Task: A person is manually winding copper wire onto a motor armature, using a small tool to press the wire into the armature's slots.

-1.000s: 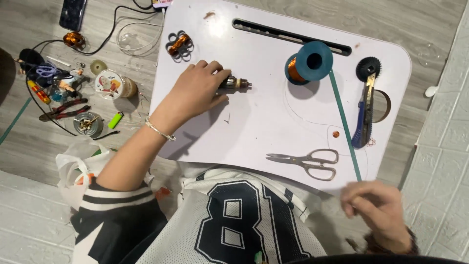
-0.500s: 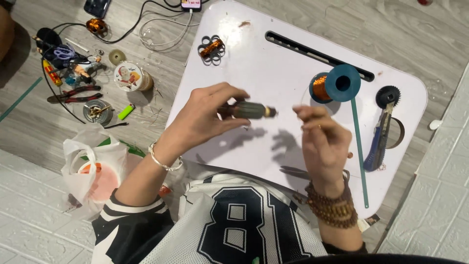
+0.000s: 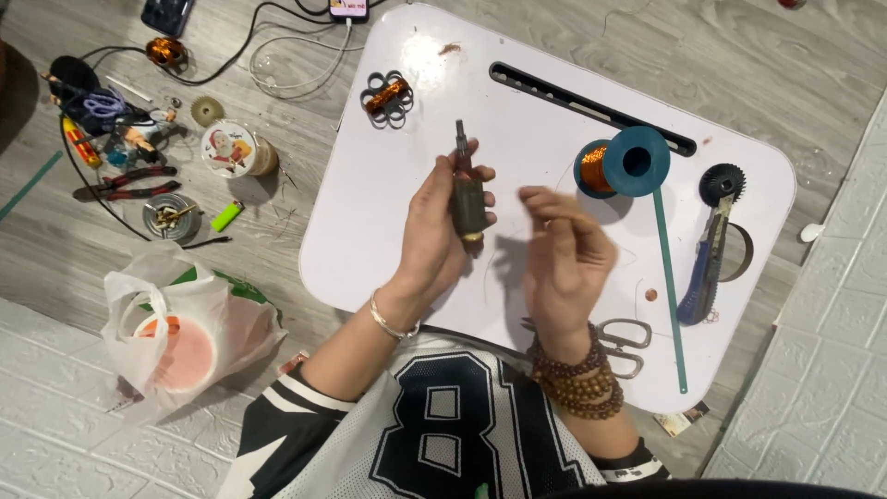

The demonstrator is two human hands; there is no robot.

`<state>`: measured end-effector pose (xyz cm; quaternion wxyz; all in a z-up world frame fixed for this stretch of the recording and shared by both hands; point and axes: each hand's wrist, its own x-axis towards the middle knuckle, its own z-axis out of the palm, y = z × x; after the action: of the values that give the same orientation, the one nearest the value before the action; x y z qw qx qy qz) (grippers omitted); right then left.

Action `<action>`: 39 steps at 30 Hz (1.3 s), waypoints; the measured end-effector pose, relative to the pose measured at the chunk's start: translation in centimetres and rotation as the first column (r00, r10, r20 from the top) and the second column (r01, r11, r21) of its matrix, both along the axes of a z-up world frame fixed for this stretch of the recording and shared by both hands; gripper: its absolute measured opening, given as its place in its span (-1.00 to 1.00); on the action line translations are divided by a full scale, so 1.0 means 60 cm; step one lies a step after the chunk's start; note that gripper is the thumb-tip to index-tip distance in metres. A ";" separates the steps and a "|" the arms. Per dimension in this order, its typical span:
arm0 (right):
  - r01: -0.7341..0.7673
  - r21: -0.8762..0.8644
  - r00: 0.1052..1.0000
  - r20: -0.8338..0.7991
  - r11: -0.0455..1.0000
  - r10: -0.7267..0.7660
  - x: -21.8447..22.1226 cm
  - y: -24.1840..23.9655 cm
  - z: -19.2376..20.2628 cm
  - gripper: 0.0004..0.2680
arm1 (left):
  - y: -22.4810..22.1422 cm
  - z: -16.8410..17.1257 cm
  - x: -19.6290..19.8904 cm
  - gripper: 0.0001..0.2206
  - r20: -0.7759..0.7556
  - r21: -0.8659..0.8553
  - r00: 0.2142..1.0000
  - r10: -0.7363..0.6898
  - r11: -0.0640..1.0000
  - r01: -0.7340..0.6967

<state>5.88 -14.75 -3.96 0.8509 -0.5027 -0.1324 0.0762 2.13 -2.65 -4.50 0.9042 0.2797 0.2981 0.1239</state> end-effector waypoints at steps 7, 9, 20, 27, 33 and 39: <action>0.188 -0.170 0.956 0.259 0.967 -0.140 0.071 -0.045 -0.009 -0.88 | 0.024 0.012 -0.001 -0.50 0.198 0.155 0.956 -0.219 0.970 0.190; 0.208 -0.200 0.952 0.267 0.958 -0.151 0.082 -0.048 0.007 -0.86 | 0.031 0.026 0.001 -0.50 0.270 0.262 0.915 -0.301 0.937 0.231; 0.202 -0.093 0.932 0.323 0.975 -0.162 0.097 -0.018 0.050 -0.90 | 0.039 0.063 0.012 -0.47 0.349 0.507 0.847 -0.400 0.841 0.188; 0.243 -0.050 0.904 0.373 0.969 -0.207 0.100 -0.009 0.039 -0.89 | 0.041 0.076 -0.003 -0.52 0.316 0.533 0.828 -0.464 0.808 0.250; 0.278 -0.052 0.859 0.461 0.959 -0.224 0.112 -0.020 0.023 -0.89 | 0.035 0.087 -0.014 -0.43 0.254 0.538 0.834 -0.490 0.788 0.299; 0.259 -0.042 0.854 0.477 0.965 -0.208 0.116 -0.022 0.008 -0.89 | 0.025 0.094 -0.013 -0.35 0.189 0.577 0.833 -0.521 0.745 0.335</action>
<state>12.85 -16.10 -3.46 0.7689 -0.5622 -0.2678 -0.1448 1.32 -1.14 1.15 0.8344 0.5499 0.0199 0.0320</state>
